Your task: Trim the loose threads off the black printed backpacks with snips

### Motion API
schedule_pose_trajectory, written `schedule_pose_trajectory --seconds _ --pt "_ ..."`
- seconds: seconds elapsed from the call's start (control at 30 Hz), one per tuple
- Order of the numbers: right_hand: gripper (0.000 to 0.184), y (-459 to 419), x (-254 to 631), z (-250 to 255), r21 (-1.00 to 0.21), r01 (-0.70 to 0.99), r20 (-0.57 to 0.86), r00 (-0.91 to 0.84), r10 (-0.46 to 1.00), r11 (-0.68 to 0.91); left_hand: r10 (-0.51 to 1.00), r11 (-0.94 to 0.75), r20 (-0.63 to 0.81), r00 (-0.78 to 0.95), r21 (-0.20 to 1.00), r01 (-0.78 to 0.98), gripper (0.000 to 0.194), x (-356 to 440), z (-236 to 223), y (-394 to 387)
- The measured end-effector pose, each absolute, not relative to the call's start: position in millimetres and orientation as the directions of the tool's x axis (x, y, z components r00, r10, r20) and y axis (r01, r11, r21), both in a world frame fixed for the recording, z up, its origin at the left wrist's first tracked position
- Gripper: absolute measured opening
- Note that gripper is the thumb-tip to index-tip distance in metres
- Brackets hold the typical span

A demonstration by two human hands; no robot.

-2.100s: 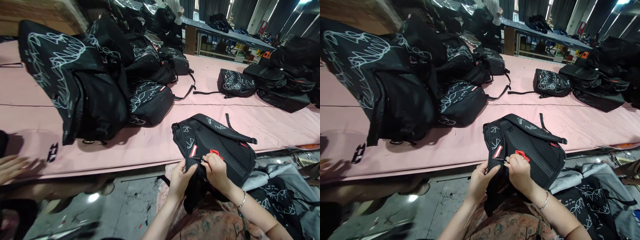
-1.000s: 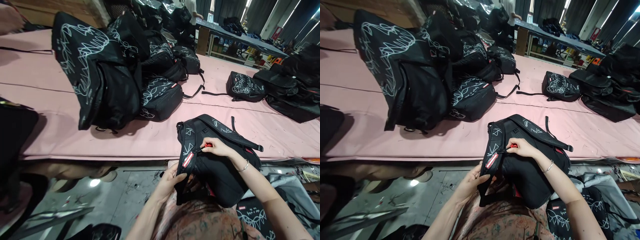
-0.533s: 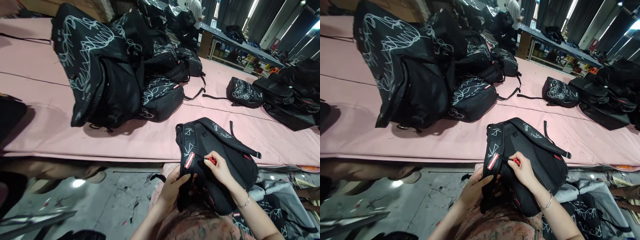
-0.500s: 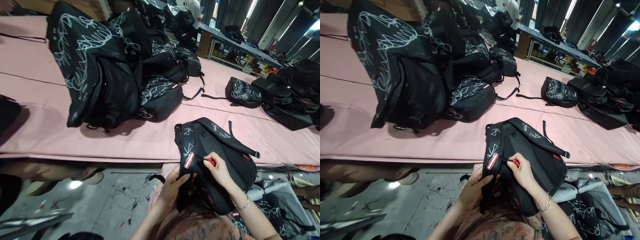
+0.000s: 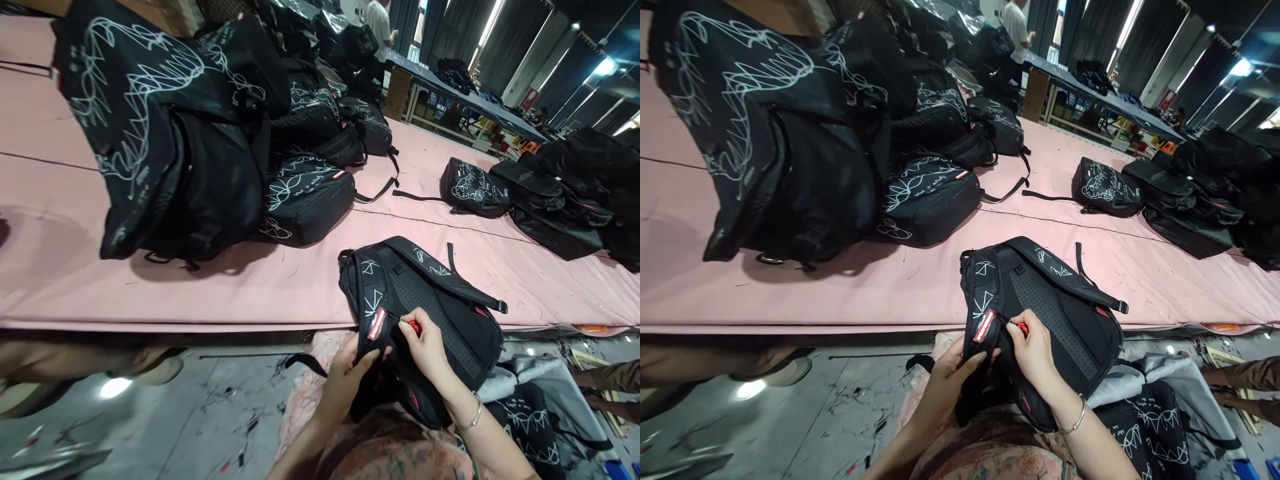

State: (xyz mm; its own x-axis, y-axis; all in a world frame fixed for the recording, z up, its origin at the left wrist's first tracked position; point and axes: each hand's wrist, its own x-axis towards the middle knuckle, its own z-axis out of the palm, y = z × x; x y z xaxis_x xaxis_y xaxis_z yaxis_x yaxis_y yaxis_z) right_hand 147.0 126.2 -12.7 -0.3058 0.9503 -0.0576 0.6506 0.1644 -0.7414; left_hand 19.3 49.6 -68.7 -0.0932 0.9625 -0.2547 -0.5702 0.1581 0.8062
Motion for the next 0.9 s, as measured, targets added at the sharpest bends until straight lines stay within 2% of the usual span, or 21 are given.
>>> schedule_pose_trajectory --seconds 0.23,0.4,0.5,0.63,0.8,0.9 --pt "0.017 134.4 152.5 -20.2 -0.702 0.671 -0.013 -0.346 0.938 0.237 0.971 0.138 -0.221 -0.088 0.826 -0.547 0.040 19.4 -74.3 48.5" --pt "0.020 146.8 156.5 -20.5 -0.741 0.629 -0.062 -0.413 0.909 0.236 0.970 0.147 -0.226 -0.085 0.834 -0.531 0.039 16.1 -69.8 47.6" --pt "0.018 153.0 155.1 -15.1 -0.722 0.643 -0.093 -0.458 0.884 0.257 0.970 0.158 -0.234 -0.071 0.820 -0.550 0.039 14.6 -65.1 46.9" --pt "0.016 157.6 151.7 -12.4 -0.696 0.643 -0.064 -0.499 0.864 0.320 0.976 0.138 -0.207 -0.069 0.830 -0.541 0.040 13.0 -65.2 45.7" --pt "0.018 166.5 151.5 -22.1 -0.782 0.559 -0.083 -0.531 0.843 0.276 0.975 0.170 -0.216 -0.045 0.865 -0.472 0.037 7.5 -72.5 44.0" --pt "0.023 182.8 152.1 -22.1 -0.824 0.507 -0.119 -0.590 0.798 0.252 0.978 0.182 -0.210 -0.001 0.853 -0.489 0.034 1.3 -76.7 43.0"
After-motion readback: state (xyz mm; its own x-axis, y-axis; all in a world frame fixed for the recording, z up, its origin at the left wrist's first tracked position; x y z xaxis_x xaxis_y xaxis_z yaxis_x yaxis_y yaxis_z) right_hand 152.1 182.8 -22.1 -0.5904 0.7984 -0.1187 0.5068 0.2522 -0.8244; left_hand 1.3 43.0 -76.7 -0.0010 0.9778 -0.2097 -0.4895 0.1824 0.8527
